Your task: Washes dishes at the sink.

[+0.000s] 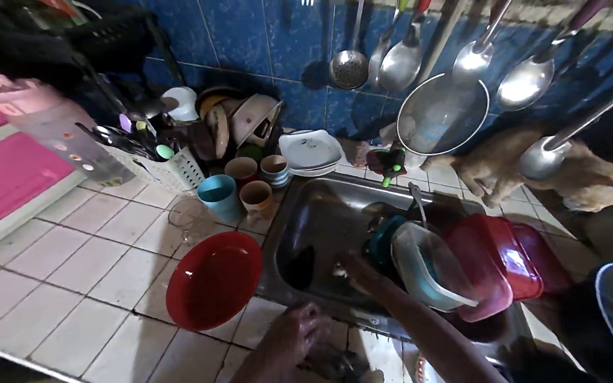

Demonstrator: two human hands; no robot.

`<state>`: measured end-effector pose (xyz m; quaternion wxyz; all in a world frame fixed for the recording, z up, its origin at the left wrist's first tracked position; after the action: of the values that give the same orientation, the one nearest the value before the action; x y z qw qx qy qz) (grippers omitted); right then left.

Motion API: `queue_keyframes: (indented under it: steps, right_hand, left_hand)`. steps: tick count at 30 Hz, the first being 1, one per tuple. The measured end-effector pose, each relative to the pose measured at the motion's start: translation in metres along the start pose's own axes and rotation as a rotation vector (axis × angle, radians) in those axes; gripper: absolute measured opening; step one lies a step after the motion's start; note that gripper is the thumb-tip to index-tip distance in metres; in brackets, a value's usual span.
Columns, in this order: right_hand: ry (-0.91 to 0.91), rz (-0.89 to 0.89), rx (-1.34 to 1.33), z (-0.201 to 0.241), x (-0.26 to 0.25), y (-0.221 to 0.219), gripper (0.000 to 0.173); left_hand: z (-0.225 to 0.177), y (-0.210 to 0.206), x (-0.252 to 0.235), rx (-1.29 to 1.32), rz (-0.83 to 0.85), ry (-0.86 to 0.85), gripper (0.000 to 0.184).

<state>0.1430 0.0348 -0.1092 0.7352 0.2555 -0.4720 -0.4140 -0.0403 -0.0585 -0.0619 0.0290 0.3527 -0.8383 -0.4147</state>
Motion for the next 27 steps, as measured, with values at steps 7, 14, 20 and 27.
queue_keyframes:
  steps: [7, 14, 20, 27]
  right_hand:
    - [0.045, -0.735, -1.248, 0.022, 0.033, 0.093, 0.031]
    - [-0.073, -0.861, -1.301, 0.020, 0.044, 0.071, 0.037]
    - [-0.159, -0.479, -0.688, 0.029, 0.043, 0.061, 0.058]
    - [-0.267, -0.164, -0.629, 0.009, 0.061, 0.033, 0.061]
  left_hand:
    - [0.006, 0.006, -0.098, 0.372, -0.221, 0.335, 0.046]
    - [-0.002, 0.000, -0.107, 0.200, -0.141, 0.307, 0.040]
    - [0.024, 0.004, -0.079, -0.192, 0.253, 0.454, 0.046]
    - [0.037, -0.009, -0.042, -0.223, 0.211, 0.210, 0.039]
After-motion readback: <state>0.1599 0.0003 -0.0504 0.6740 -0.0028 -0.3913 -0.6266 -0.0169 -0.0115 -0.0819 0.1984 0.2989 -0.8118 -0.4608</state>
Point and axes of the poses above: each hand's wrist, its own x-axis away from the middle knuckle, its own y-axis out of the back of the hand, z = x × y, the point moved 6 cm from there along -x, towards the middle knuckle, and after that the axes turned 10 degrees about -y, right-handed, at the moved point
